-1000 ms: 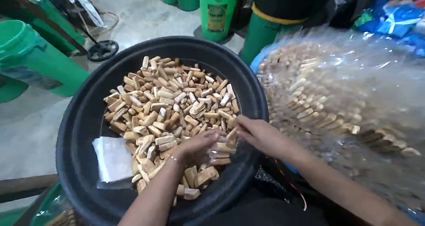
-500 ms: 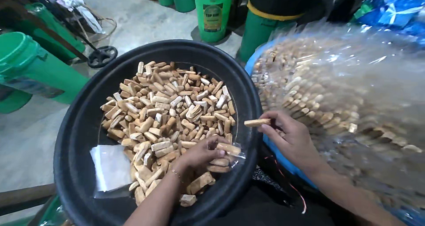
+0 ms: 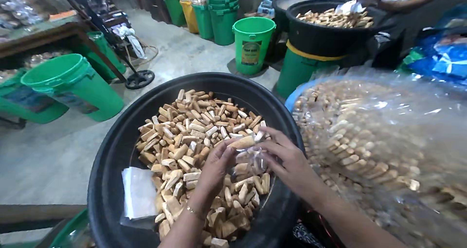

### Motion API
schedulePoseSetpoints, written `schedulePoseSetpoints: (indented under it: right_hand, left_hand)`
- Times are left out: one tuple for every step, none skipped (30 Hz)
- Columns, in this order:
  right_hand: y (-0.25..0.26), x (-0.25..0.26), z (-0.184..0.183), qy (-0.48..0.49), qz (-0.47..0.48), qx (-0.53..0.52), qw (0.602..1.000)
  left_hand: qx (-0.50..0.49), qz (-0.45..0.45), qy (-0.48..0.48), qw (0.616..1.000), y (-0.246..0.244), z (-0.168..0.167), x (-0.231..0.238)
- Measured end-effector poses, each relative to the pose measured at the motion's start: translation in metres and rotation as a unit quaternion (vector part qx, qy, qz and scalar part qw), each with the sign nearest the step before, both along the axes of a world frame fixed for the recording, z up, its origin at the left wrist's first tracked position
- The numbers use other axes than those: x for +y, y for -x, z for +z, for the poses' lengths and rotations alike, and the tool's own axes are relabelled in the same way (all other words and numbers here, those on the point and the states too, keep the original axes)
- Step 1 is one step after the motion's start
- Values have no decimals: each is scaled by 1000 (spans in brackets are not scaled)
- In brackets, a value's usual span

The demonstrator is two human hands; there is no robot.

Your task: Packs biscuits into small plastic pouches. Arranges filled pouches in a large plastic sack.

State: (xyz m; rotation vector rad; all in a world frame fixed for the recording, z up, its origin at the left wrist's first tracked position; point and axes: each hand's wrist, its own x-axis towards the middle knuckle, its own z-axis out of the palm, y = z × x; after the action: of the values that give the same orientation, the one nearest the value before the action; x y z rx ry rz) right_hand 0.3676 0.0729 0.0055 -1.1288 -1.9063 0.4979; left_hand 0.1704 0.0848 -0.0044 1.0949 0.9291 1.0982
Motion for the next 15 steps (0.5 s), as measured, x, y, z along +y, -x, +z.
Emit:
schedulePoseSetpoints:
  right_hand:
    - [-1, 2, 1, 19, 2, 14, 1000]
    - [-2, 3, 3, 53, 13, 30, 998]
    - [-3, 4, 6, 99, 31, 47, 994]
    - [-3, 5, 10, 149, 49, 58, 986]
    - [-2, 5, 12, 195, 64, 70, 976]
    - [0, 6, 12, 221, 72, 86, 969]
    - [3, 6, 9, 230, 76, 105, 965]
    - [7, 5, 5, 223, 75, 122, 964]
    - [10, 5, 0, 210, 71, 132, 966]
    - [13, 4, -4, 191, 63, 133, 971]
    - [15, 4, -7, 164, 49, 131, 976]
    - [17, 5, -9, 131, 31, 127, 983]
    - [16, 6, -9, 86, 11, 121, 989]
    - [14, 9, -11, 26, -7, 113, 993]
    - [11, 13, -14, -43, -19, 103, 994]
  left_hand:
    - [-5, 9, 0, 1000, -1, 1, -1]
    - [-6, 10, -4, 1000, -1, 2, -1]
    - [0, 5, -12, 1000, -1, 4, -1]
    - [11, -1, -19, 1000, -1, 6, -2]
    - [25, -3, -24, 999, -2, 8, -3]
    - [35, -3, -29, 999, -3, 11, -4]
    - [43, -6, -35, 998, -3, 13, -4]
    - [51, -9, -42, 998, -2, 14, -5]
    - [61, -15, -45, 997, 0, 15, -5]
    - [67, -25, -40, 997, 2, 16, -4]
    - [63, -42, -27, 997, 4, 16, -4]
    - [51, -62, -7, 997, 7, 17, -3]
    - [27, -93, 14, 995, 12, 17, -3]
    - [0, -132, 22, 991, 17, 17, -2]
    - [-27, -176, 18, 984, 21, 16, -1]
